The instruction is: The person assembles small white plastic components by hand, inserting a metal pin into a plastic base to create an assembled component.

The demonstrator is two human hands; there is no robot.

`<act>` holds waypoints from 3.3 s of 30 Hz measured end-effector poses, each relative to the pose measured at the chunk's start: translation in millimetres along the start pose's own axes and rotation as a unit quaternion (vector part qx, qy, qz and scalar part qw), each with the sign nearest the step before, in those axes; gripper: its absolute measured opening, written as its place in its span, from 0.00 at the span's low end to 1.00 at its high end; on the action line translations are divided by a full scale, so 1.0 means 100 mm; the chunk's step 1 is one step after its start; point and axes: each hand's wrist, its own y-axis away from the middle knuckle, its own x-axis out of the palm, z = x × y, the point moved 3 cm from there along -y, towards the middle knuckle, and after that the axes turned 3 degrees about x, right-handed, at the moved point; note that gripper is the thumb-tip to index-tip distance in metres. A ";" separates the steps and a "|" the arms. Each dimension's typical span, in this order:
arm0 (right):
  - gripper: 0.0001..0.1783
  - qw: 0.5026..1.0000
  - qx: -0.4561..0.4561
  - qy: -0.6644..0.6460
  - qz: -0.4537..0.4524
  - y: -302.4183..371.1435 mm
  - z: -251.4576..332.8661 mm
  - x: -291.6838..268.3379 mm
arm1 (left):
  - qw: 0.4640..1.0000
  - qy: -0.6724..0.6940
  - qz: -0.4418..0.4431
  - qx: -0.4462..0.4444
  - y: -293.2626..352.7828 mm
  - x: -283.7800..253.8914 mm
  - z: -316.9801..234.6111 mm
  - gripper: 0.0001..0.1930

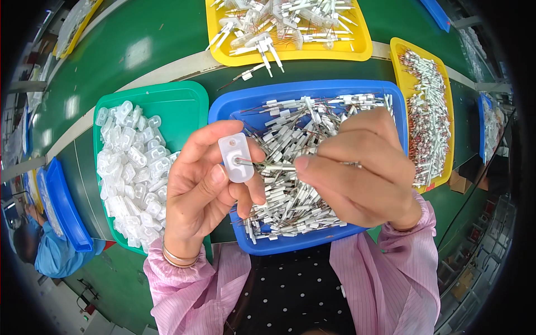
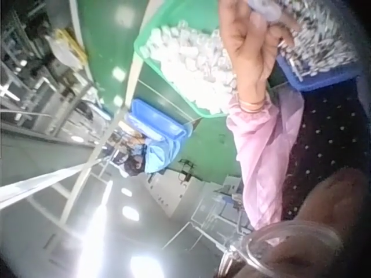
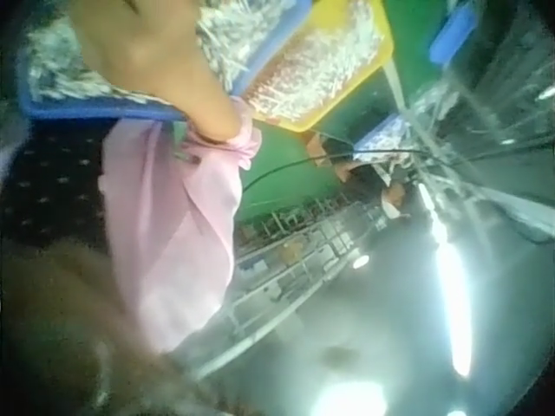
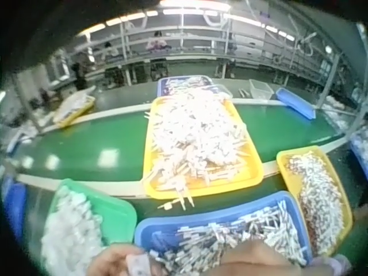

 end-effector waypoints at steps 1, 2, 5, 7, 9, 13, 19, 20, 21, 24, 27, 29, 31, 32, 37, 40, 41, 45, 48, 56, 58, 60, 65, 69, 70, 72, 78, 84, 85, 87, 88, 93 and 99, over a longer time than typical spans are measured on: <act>0.17 0.999 -0.019 0.023 0.014 -0.01 0.03 0.00 | 1.000 -0.003 -0.004 0.002 0.00 0.00 -0.01 0.23; 0.17 0.999 -0.020 0.022 0.014 -0.01 0.03 -0.01 | 1.000 -0.003 -0.005 0.003 0.00 0.00 -0.01 0.23; 0.18 0.999 -0.017 0.036 0.021 -0.02 0.04 -0.01 | 0.999 -0.031 -0.002 0.019 0.01 0.00 -0.02 0.23; 0.17 0.997 -0.026 0.073 0.029 -0.01 0.06 -0.02 | 0.994 -0.098 -0.017 0.047 0.01 0.00 -0.03 0.23; 0.17 0.996 -0.028 0.081 0.022 0.00 0.08 -0.02 | 0.990 -0.130 -0.015 0.051 0.01 0.01 -0.04 0.22; 0.18 0.996 -0.035 0.087 -0.002 0.01 0.10 0.00 | 0.979 -0.194 -0.012 0.069 0.01 0.01 -0.02 0.22; 0.18 0.989 -0.083 0.119 -0.039 0.01 0.18 0.03 | 0.980 -0.188 -0.024 0.068 0.01 0.02 -0.03 0.22; 0.18 0.989 -0.083 0.119 -0.039 0.01 0.19 0.04 | 0.980 -0.188 -0.024 0.067 0.01 0.02 -0.03 0.22; 0.18 0.987 -0.105 0.119 -0.033 0.01 0.21 0.05 | 0.980 -0.186 -0.028 0.062 0.01 0.02 -0.03 0.22; 0.18 0.985 -0.127 0.110 -0.025 0.02 0.21 0.07 | 0.982 -0.180 -0.030 0.049 0.00 0.01 -0.03 0.22; 0.19 0.989 -0.109 0.092 -0.029 0.04 0.20 0.08 | 0.982 -0.184 -0.032 0.040 0.02 0.01 -0.04 0.22; 0.18 0.992 -0.089 0.083 -0.034 0.04 0.18 0.08 | 0.980 -0.190 -0.035 0.036 0.03 0.01 -0.04 0.22; 0.18 0.984 -0.116 0.128 -0.037 0.05 0.18 0.08 | 0.983 -0.172 -0.042 0.046 0.03 0.02 -0.04 0.22; 0.18 0.984 -0.116 0.128 -0.037 0.05 0.19 0.08 | 0.983 -0.172 -0.042 0.046 0.02 0.02 -0.03 0.22; 0.18 0.974 -0.192 0.115 -0.026 0.17 0.34 0.21 | 0.989 -0.140 -0.046 0.027 0.01 0.04 -0.03 0.22; 0.18 0.983 -0.152 0.105 -0.019 0.12 0.34 0.17 | 0.985 -0.161 -0.045 0.051 0.02 0.00 -0.02 0.22; 0.18 0.983 -0.152 0.104 -0.019 0.11 0.31 0.17 | 0.985 -0.161 -0.045 0.051 0.02 0.00 -0.02 0.22; 0.17 0.998 -0.043 0.021 -0.029 0.07 0.16 0.16 | 0.983 -0.175 -0.013 0.052 0.04 0.05 0.02 0.22; 0.13 0.988 0.122 -0.076 -0.061 0.09 0.06 0.15 | 0.978 -0.200 -0.021 0.063 0.06 0.03 0.05 0.21; 0.05 0.950 0.239 -0.195 0.039 0.14 -0.06 0.20 | 0.964 -0.245 -0.029 0.103 0.06 0.03 0.10 0.15; 0.04 0.950 0.239 -0.194 0.047 0.13 -0.07 0.20 | 0.961 -0.257 -0.019 0.105 0.05 0.01 0.11 0.14; 0.04 0.951 0.238 -0.192 0.054 0.13 -0.08 0.21 | 0.965 -0.248 -0.009 0.091 0.04 -0.03 0.10 0.14; 0.06 0.966 0.190 -0.167 0.058 0.13 -0.09 0.21 | 0.975 -0.219 -0.001 0.037 0.02 -0.08 0.11 0.15; 0.07 0.983 0.147 -0.105 0.043 0.10 -0.01 0.17 | 0.965 -0.254 -0.022 0.064 0.02 -0.02 0.10 0.16; 0.07 0.983 0.145 -0.101 0.046 0.10 -0.01 0.17 | 0.953 -0.290 -0.034 0.082 0.02 0.00 0.09 0.16; 0.08 0.984 0.143 -0.096 0.048 0.10 -0.01 0.18 | 0.954 -0.290 -0.027 0.077 0.01 0.01 0.07 0.15; 0.08 0.974 0.170 -0.145 0.038 0.14 -0.07 0.25 | 0.978 -0.206 0.012 0.022 -0.01 -0.13 0.14 0.15; 0.11 0.986 0.153 -0.070 0.013 0.19 0.02 0.27 | 0.937 -0.334 -0.018 0.103 0.02 -0.05 0.13 0.16; 0.11 0.986 0.156 -0.062 0.012 0.20 0.00 0.29 | 0.924 -0.365 -0.023 0.112 0.02 -0.05 0.13 0.16; 0.12 0.987 0.123 -0.102 -0.021 0.21 -0.02 0.30 | 0.947 -0.305 -0.030 0.094 0.02 -0.06 0.12 0.15; 0.13 0.988 0.109 -0.108 -0.030 0.22 -0.03 0.31 | 0.946 -0.307 -0.033 0.094 0.03 -0.06 0.10 0.15; 0.11 0.995 0.083 -0.057 0.016 0.18 0.01 0.16 | 0.910 -0.402 -0.013 0.096 0.01 -0.01 -0.04 0.15; 0.05 0.940 0.259 0.192 0.114 0.11 -0.91 -0.67 | 0.930 -0.330 -0.097 0.132 0.05 -0.15 -0.08 0.18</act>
